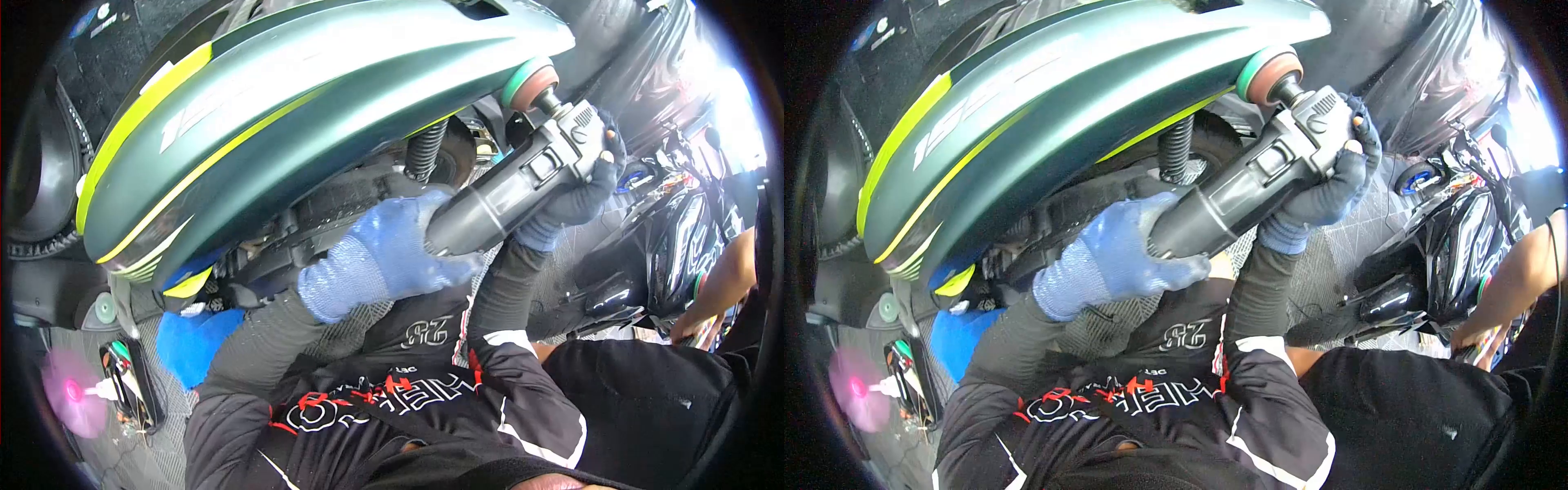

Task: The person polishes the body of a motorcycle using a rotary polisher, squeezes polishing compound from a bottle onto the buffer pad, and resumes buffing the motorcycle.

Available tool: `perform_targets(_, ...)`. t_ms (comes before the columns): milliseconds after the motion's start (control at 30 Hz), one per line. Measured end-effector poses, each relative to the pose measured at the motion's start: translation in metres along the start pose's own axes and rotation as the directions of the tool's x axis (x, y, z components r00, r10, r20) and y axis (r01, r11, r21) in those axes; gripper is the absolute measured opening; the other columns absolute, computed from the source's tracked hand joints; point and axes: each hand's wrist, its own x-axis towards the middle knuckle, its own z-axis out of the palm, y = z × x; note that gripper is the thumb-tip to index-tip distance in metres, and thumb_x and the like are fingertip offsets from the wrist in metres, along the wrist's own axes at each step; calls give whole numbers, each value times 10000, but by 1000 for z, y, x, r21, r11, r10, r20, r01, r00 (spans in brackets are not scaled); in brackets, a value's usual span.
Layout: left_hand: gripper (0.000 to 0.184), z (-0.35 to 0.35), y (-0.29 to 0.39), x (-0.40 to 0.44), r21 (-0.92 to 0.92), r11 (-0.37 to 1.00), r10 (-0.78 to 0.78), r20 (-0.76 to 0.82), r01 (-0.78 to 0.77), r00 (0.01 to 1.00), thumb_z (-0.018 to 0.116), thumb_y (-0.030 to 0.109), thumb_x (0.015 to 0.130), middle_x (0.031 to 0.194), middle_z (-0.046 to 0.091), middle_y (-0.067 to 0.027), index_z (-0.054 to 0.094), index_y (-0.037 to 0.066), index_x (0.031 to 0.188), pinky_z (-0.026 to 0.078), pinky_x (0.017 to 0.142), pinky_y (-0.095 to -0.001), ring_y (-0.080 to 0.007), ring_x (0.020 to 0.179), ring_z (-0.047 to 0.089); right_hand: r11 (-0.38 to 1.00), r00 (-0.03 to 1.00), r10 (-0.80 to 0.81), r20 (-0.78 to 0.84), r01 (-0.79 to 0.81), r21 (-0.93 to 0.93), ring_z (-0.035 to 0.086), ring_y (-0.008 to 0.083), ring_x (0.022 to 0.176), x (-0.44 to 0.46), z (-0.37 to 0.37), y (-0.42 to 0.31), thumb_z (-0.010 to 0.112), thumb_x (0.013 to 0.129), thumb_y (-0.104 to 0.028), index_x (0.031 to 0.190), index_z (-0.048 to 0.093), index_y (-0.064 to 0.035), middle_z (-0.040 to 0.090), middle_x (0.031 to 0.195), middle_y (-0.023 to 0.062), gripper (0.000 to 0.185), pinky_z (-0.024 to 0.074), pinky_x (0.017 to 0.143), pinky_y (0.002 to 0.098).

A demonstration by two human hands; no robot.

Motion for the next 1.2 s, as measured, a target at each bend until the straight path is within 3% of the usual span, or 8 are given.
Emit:
perform_targets(267, 740, -50, -38, -103, 71, 997, -18, 1, 18, 1000, 891, 434, 729, 1005, 740, -245, 660, -25, 1262, 574, 798, -444, -378, 892, 748, 999, 1000, 5, 26, -4, -42, 566, 433, 1308, -113, 46, -23, 501, 981, -228, 1315, 578, -12, 565, 1401, 290, 405, 482, 1118, 599)
perform_targets(400, 824, -68, -60, -148, 75, 997, 10, 28, -13, 1000, 877, 491, 723, 1005, 740, -256, 631, -33, 1309, 577, 849, -462, -408, 954, 738, 958, 996, 41, 75, -18, -285, 508, 425, 1364, -166, 63, -38, 551, 1007, -346, 1304, 550, -53, 506, 1445, 287, 417, 437, 1141, 588)
perform_targets(533, 850, -88, -73, -187, 21, 998, -54, 135, 51, 989, 919, 397, 666, 1051, 739, -240, 620, -22, 1342, 569, 837, -433, -397, 940, 734, 970, 943, -21, 332, 100, -223, 494, 426, 1341, -204, 79, -45, 593, 996, -349, 1318, 527, -77, 463, 1435, 273, 426, 432, 1128, 574)
perform_targets(667, 856, -97, -96, -226, 232, 972, 21, 47, -31, 999, 914, 450, 654, 1033, 743, -240, 632, -22, 1310, 576, 840, -454, -414, 940, 738, 950, 898, -46, 437, 175, -258, 496, 468, 1346, -234, 82, -48, 684, 983, -356, 1309, 555, -91, 444, 1478, 269, 440, 492, 1080, 590)
perform_targets(900, 862, -93, -104, -236, 211, 977, -29, 45, 19, 999, 940, 359, 640, 1089, 755, -227, 607, -27, 1335, 600, 862, -444, -385, 976, 759, 977, 915, 24, 404, 63, -202, 521, 453, 1340, -252, 86, -49, 725, 961, -331, 1311, 555, -75, 445, 1453, 271, 466, 477, 1094, 573)
perform_targets(967, 858, -87, -101, -229, 234, 972, -34, 24, 27, 999, 941, 364, 642, 1077, 756, -229, 608, -29, 1329, 604, 849, -441, -386, 958, 762, 959, 935, 220, 277, -155, -239, 522, 346, 1326, -243, 86, -58, 712, 920, -264, 1282, 593, -16, 525, 1416, 239, 454, 423, 1127, 487)
perform_targets(1100, 855, -72, -84, -197, 283, 959, -19, -19, 23, 1000, 937, 399, 662, 1029, 753, -239, 603, -37, 1317, 607, 790, -445, -393, 891, 761, 924, 921, 333, 202, -277, -264, 560, 268, 1277, -206, 77, -58, 662, 907, -198, 1332, 575, 24, 545, 1409, 207, 487, 452, 1104, 432)
perform_targets(1200, 714, -56, -65, -172, 301, 952, -43, -43, 54, 998, 890, 305, 685, 1030, 749, -207, 636, -13, 1272, 586, 827, -423, -371, 915, 758, 919, 914, 375, 154, -344, -191, 566, 303, 1298, -185, 63, -50, 659, 960, -320, 1380, 523, 0, 534, 1407, 239, 545, 464, 1130, 457)
